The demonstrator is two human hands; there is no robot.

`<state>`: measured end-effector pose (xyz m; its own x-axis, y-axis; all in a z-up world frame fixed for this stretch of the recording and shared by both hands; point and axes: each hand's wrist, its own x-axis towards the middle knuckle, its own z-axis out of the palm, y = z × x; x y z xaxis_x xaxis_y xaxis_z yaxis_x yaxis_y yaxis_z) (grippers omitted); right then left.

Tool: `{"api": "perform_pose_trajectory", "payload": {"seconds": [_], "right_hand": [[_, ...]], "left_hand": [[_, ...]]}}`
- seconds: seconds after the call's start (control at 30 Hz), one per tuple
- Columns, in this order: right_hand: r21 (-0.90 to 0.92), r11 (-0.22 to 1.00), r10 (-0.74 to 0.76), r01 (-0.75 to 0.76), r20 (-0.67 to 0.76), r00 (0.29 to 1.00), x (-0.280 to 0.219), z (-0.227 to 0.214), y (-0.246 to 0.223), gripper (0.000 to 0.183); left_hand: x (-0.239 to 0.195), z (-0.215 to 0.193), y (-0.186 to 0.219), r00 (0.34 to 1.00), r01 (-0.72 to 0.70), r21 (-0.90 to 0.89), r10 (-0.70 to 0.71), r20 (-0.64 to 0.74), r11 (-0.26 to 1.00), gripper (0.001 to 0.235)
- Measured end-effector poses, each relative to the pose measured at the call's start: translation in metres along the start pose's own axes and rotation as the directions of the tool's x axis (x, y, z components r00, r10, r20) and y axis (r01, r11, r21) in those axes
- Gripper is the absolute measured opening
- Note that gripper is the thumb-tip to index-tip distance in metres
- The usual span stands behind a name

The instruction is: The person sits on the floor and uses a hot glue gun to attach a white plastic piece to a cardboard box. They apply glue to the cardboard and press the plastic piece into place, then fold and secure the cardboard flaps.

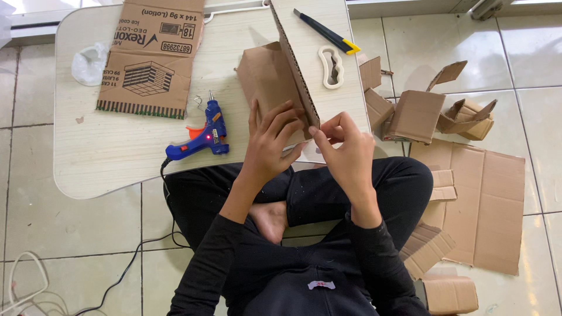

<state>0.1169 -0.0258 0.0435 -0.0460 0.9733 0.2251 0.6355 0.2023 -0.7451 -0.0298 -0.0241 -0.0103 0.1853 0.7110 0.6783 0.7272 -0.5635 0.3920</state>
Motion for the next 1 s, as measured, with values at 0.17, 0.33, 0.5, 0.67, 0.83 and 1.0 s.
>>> {"api": "perform_pose_trajectory", "payload": {"seconds": [0.17, 0.33, 0.5, 0.67, 0.83, 1.0], "right_hand": [[0.135, 0.990, 0.025, -0.027, 0.017, 1.000, 0.004, -0.009, 0.007, 0.018], [0.413, 0.910, 0.046, -0.041, -0.003, 0.999, 0.012, -0.002, 0.060, 0.016], [0.457, 0.886, 0.098, -0.077, -0.021, 0.995, 0.012, 0.005, 0.080, 0.015], [0.504, 0.859, 0.134, -0.091, -0.048, 0.990, 0.013, 0.009, 0.074, 0.015], [0.496, 0.864, 0.129, -0.080, -0.065, 0.990, 0.011, 0.016, 0.081, 0.015], [0.394, 0.919, 0.050, 0.023, -0.176, 0.983, 0.008, 0.021, 0.077, 0.009]], "left_hand": [[0.005, 0.000, -0.003, 0.999, -0.041, -0.015, 0.041, 0.014, 0.999, 0.025], [0.002, -0.024, 0.000, 0.989, -0.073, 0.136, 0.055, 0.137, 0.988, 0.043], [-0.022, -0.099, -0.015, 0.975, 0.203, 0.136, -0.213, 0.066, 0.970, 0.056], [-0.041, -0.133, -0.042, 0.849, 0.303, 0.482, -0.463, 0.256, 0.822, 0.090], [-0.057, -0.117, -0.074, 0.815, 0.101, 0.671, -0.448, 0.367, 0.734, 0.062], [-0.074, -0.117, -0.069, 0.917, 0.190, 0.633, -0.367, 0.159, 0.750, 0.047]]}}
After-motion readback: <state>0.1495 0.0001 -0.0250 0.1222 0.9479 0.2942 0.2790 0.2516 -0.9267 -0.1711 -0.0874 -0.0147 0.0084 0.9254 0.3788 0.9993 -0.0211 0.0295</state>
